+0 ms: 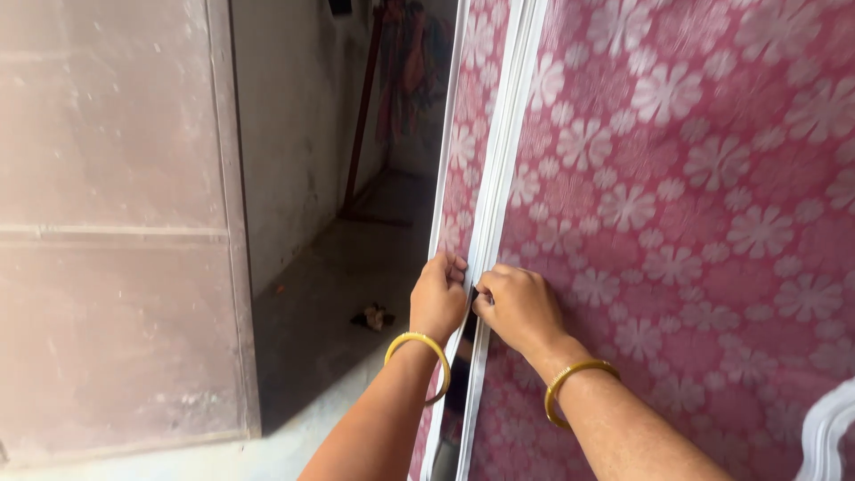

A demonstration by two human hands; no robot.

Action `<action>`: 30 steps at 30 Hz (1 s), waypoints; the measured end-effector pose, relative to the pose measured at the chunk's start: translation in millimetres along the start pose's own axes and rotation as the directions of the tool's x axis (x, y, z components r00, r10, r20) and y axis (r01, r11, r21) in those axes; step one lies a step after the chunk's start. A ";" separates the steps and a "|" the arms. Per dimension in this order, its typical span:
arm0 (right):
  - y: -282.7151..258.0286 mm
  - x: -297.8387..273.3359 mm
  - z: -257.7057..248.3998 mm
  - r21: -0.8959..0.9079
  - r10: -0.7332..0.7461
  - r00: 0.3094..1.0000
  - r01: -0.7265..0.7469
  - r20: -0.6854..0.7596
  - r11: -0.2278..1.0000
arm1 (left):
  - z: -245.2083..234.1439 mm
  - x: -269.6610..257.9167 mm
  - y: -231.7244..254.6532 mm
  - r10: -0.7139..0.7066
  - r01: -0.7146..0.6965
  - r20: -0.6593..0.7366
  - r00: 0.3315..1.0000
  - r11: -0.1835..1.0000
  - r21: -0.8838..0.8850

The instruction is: The person wipes a pair of sneakers with a pink cloth, then ties the laces and places the shoes on the top shelf of a shoe rack. The person then zips the shoe rack cover closed.

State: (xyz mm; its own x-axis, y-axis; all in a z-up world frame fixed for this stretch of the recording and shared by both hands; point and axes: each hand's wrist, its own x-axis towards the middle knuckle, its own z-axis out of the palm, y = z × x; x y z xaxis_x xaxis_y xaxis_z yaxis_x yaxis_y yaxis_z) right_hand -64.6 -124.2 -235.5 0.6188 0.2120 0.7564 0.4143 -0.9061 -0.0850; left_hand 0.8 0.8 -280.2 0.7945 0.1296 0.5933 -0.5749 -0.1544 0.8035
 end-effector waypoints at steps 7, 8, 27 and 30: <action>7.3 -48.7 42.4 0.004 -0.004 0.993 0.004 0.121 1.000 | 8.4 -26.9 -46.1 -0.034 0.035 -0.009 0.999 0.995 0.096; 7.7 -55.2 48.3 0.006 0.001 0.989 -0.002 0.145 1.000 | 9.0 -30.9 -53.3 0.022 -0.019 -0.028 0.999 0.994 0.111; 14.4 -183.7 149.3 -0.076 0.023 0.959 -0.001 0.281 0.997 | 5.1 -144.7 -162.4 -0.283 0.232 0.095 0.955 0.904 0.360; 15.6 -203.0 165.6 -0.102 0.105 0.932 -0.074 0.347 0.992 | 7.2 -157.9 -172.1 -0.287 0.256 0.062 0.956 0.918 0.303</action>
State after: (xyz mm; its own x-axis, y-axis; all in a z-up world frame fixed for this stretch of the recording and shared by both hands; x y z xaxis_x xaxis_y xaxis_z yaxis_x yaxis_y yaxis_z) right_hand -73.2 -120.7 -497.8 0.8519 0.2290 0.4710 0.2971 -0.9519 -0.0745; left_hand -24.3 -0.1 -512.5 0.9364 0.1078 0.3339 -0.2653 -0.4051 0.8749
